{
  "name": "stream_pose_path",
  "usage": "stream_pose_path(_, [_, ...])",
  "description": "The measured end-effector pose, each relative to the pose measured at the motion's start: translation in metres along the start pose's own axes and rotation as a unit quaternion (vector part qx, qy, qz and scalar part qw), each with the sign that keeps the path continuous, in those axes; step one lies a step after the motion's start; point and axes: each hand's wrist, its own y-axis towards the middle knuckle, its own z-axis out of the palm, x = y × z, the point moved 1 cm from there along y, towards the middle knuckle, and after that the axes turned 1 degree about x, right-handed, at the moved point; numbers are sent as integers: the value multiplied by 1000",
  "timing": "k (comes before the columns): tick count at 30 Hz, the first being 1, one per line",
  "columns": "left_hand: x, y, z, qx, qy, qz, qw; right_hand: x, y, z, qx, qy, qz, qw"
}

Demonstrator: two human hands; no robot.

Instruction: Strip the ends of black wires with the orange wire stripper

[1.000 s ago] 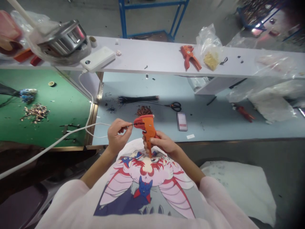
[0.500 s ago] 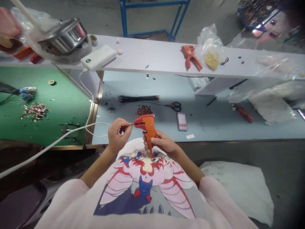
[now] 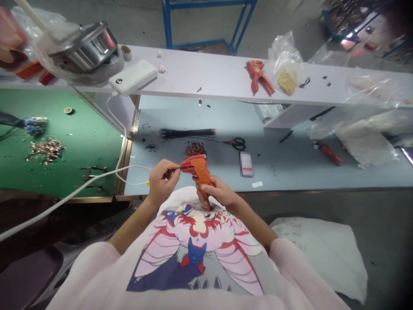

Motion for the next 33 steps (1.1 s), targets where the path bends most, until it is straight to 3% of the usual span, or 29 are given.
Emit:
stream_pose_path(7, [17,-3,15,24,-14,-74,997,-4,2,-9,-53,11,21,998])
stream_pose_path(13, [49,-9,37,42,-38,-143,988,-29,12,-21,-142,100,51,984])
stream_pose_path(18, [67,-11,44,29,-66,-203,977,-41,14,-28,-97,177,69,977])
stream_pose_path(25, [62,-12,38,0,-75,-216,974,-35,5,-31,-79,202,54,975])
stream_pose_path(33, [49,-10,33,-6,-75,-163,984,-28,3,-23,-67,197,62,976])
